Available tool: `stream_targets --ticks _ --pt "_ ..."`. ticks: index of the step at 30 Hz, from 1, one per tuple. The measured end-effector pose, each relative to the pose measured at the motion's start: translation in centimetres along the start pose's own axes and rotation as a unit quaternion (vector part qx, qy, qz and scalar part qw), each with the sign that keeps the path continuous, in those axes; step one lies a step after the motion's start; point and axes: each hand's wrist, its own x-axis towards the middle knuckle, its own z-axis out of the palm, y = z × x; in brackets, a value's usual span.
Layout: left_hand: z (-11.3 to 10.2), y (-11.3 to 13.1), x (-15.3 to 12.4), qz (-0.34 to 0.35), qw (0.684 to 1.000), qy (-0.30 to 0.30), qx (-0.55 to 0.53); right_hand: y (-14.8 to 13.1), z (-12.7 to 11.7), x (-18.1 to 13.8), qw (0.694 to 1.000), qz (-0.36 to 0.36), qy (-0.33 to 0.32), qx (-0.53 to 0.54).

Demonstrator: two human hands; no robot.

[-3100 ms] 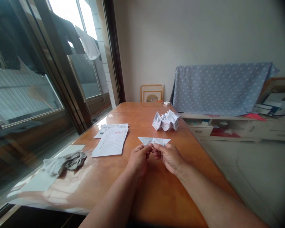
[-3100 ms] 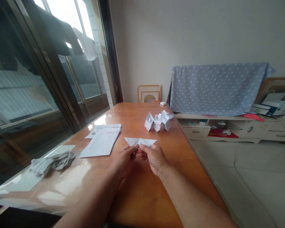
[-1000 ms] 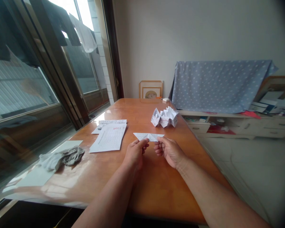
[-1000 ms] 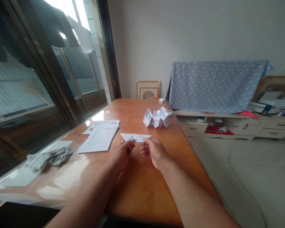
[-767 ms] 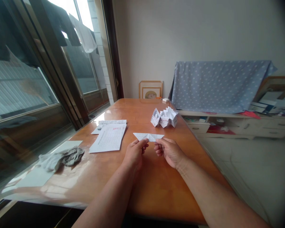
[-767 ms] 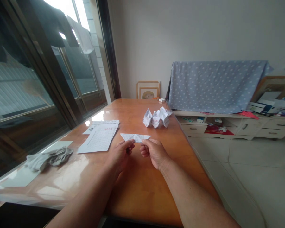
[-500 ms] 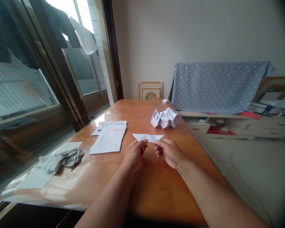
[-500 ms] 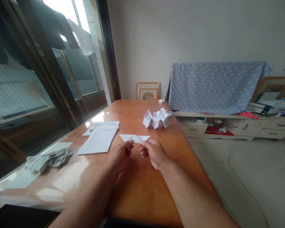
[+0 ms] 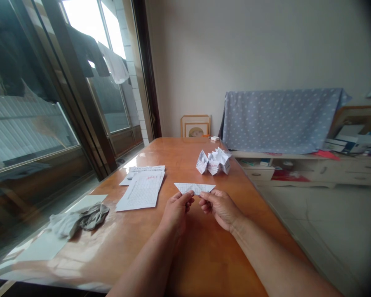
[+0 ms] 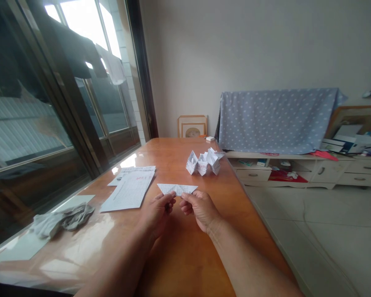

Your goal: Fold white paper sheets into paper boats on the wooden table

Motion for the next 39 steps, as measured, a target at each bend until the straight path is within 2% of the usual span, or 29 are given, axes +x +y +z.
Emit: stream_targets --ticks 7,13,18,23,27,31,39 --pt "0.1 0.3 -0.3 -0.018 0.999 -0.018 -0.029 -0.1 -0.5 0.0 1.000 -0.008 -0.009 -0.005" --pt "0.1 0.1 0.0 0.005 0.998 -0.041 -0.048 -0.2 0.2 -0.1 0.996 -0.018 -0.051 0.067" --pt "0.2 0.0 -0.2 0.008 0.998 -0.056 -0.016 -0.1 0.3 0.1 0.997 -0.053 -0.036 0.047" --pt "0.5 0.2 -0.4 0.028 0.997 -0.048 -0.044 -0.2 0.1 0.0 0.997 -0.059 -0.038 0.013" --pt "0.6 0.2 -0.3 0.045 0.996 -0.052 -0.054 -0.2 0.3 -0.1 0.997 -0.053 -0.041 0.039" --pt "0.5 0.0 -0.3 0.051 0.997 -0.063 -0.018 -0.3 0.7 0.1 0.995 -0.050 -0.036 0.078" --pt "0.8 0.0 -0.2 0.055 0.997 -0.040 -0.037 -0.2 0.5 0.3 0.996 -0.074 -0.015 0.056"
